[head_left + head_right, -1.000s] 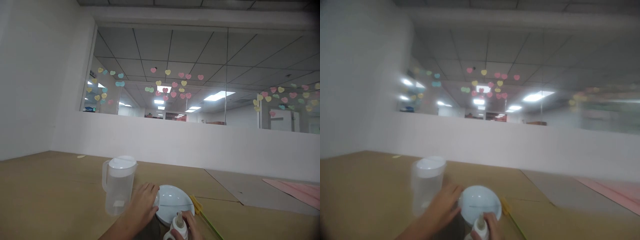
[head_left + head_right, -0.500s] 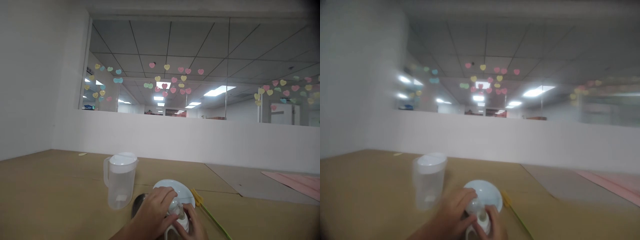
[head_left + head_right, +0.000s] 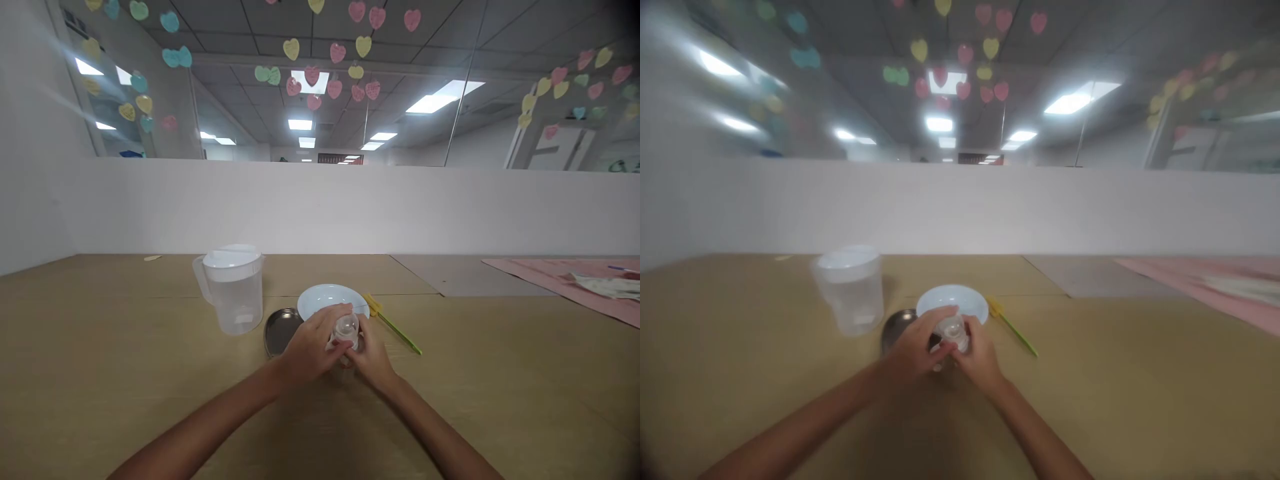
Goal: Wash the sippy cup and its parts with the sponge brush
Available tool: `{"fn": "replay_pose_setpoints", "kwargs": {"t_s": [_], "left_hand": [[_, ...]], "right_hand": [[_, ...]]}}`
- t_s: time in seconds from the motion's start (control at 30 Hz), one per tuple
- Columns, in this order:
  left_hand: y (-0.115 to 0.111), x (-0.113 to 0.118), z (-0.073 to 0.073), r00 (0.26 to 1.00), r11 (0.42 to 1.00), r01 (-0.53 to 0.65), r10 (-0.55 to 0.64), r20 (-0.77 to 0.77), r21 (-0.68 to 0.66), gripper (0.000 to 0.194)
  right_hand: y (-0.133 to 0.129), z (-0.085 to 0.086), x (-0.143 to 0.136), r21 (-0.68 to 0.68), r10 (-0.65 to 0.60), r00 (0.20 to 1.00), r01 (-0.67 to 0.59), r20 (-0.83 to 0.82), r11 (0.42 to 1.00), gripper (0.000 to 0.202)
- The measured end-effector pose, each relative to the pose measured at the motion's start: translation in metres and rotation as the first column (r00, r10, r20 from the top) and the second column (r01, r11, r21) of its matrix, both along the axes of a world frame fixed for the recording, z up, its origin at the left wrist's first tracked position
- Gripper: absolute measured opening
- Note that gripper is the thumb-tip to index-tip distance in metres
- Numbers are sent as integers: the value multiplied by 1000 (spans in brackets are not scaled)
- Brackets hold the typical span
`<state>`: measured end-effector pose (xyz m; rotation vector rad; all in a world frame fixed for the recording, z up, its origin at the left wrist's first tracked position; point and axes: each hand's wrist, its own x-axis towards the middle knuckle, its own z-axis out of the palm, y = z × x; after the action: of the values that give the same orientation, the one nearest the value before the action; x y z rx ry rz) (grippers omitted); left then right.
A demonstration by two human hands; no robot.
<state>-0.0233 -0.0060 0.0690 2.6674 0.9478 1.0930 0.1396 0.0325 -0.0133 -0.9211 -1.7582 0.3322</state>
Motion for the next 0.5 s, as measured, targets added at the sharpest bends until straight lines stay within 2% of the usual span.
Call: {"fn": "replay_pose_setpoints", "kwargs": {"t_s": [0.13,0.27,0.33,0.5], "left_hand": [[2,2,-2,998,990,43,-36,53,-137,42],[2,4,-4,985,945,151,-120,124,-290,43],[1,6,-4,976,915,192,-142,163,-354,45],[0,6,-5,975,862,188,-105,197,-471,51]], "right_hand": [[-3,1,0,7,-48,998,48,38,999,42],[-5,-1,0,22,-59,997,58,52,998,46],[-5,-5,0,73,-75,995,70,73,995,50],[-2,-14,-1,221,-226,966,195,127,956,69]]}}
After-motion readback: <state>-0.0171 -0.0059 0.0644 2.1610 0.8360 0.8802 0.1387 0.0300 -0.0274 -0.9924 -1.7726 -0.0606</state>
